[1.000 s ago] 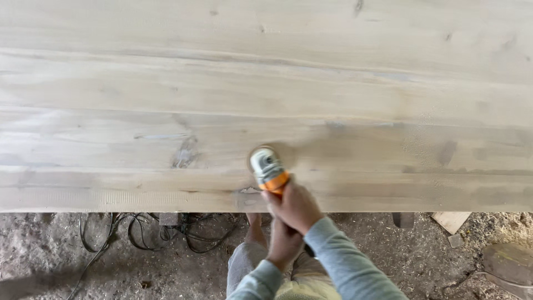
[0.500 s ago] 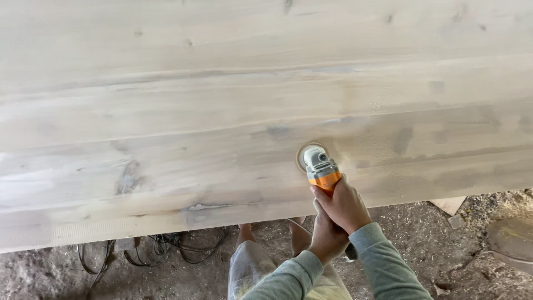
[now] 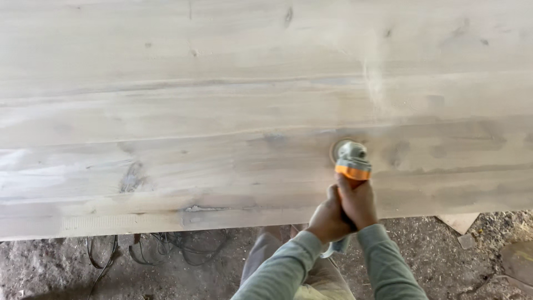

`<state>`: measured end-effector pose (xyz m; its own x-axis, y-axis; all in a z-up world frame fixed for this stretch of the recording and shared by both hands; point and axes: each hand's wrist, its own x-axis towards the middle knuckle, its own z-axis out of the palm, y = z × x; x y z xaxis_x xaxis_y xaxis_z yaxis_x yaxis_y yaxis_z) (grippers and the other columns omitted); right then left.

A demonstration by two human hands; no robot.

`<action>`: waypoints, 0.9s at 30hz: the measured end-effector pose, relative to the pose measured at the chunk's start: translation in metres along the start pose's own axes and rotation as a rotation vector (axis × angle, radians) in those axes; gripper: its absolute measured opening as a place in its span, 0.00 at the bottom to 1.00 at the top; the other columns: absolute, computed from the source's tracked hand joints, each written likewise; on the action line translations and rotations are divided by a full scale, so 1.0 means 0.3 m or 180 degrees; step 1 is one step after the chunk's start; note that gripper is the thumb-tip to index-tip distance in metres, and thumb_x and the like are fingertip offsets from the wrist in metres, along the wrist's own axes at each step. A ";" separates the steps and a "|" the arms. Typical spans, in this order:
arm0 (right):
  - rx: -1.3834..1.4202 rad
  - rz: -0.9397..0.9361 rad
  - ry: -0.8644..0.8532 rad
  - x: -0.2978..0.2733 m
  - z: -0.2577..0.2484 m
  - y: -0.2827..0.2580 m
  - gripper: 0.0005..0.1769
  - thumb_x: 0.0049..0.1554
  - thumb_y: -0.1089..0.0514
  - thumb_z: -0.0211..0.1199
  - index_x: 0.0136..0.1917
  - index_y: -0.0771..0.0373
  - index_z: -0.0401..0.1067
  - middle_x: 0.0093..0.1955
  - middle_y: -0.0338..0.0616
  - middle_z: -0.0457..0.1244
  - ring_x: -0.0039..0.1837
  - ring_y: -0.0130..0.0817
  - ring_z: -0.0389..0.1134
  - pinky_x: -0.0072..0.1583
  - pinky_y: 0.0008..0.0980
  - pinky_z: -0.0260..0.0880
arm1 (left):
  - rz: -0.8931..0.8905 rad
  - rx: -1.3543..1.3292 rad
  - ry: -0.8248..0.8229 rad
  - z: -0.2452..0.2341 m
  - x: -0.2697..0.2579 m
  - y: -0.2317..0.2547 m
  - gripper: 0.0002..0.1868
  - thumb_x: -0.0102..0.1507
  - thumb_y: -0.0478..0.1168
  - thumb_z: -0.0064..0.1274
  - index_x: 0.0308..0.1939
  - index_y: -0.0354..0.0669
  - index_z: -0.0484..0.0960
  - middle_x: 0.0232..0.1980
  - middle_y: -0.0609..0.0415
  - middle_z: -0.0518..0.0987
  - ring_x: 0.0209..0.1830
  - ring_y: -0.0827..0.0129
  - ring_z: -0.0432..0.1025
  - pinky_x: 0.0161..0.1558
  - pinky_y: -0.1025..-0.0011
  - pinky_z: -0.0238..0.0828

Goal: The person uses a power sander to sand a large wooden surface, moving the tool across the board while periodically wiping the surface with a cloth.

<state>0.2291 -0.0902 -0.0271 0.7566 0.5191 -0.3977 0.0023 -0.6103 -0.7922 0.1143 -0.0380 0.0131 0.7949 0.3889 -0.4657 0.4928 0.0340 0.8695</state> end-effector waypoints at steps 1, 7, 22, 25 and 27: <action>0.0020 -0.0094 -0.0079 -0.005 0.049 -0.027 0.28 0.57 0.41 0.65 0.58 0.67 0.72 0.51 0.54 0.72 0.51 0.45 0.75 0.52 0.41 0.76 | -0.0139 -0.0080 0.0047 -0.040 -0.014 -0.008 0.46 0.57 0.51 0.67 0.61 0.30 0.50 0.46 0.30 0.81 0.43 0.39 0.80 0.48 0.55 0.82; -0.0190 -0.0523 -0.0482 -0.094 0.318 -0.210 0.31 0.57 0.42 0.66 0.61 0.69 0.67 0.50 0.55 0.71 0.51 0.45 0.75 0.52 0.42 0.76 | -0.0341 -0.0370 0.0661 -0.286 -0.166 -0.065 0.45 0.56 0.45 0.68 0.61 0.33 0.50 0.47 0.34 0.82 0.42 0.44 0.81 0.44 0.56 0.85; -0.1226 -0.1034 -0.2060 -0.207 0.831 -0.583 0.31 0.60 0.41 0.64 0.58 0.70 0.62 0.43 0.53 0.70 0.39 0.43 0.75 0.46 0.40 0.81 | -0.0375 -0.1001 0.1997 -0.649 -0.369 -0.253 0.38 0.61 0.41 0.57 0.65 0.30 0.51 0.58 0.38 0.74 0.52 0.54 0.78 0.48 0.59 0.86; -0.1350 -0.1174 -0.2082 -0.169 0.771 -0.599 0.30 0.60 0.41 0.63 0.58 0.69 0.62 0.42 0.52 0.71 0.38 0.44 0.75 0.45 0.40 0.81 | -0.0096 -0.1133 0.2185 -0.588 -0.292 -0.254 0.34 0.63 0.39 0.56 0.66 0.29 0.56 0.60 0.37 0.72 0.58 0.53 0.74 0.53 0.58 0.82; -0.1448 -0.1110 -0.1999 -0.118 0.681 -0.589 0.30 0.59 0.41 0.62 0.58 0.69 0.62 0.42 0.52 0.71 0.38 0.44 0.75 0.44 0.40 0.81 | -0.0393 -0.1367 0.1843 -0.517 -0.222 -0.229 0.31 0.64 0.41 0.54 0.66 0.31 0.61 0.60 0.41 0.74 0.58 0.57 0.75 0.54 0.61 0.82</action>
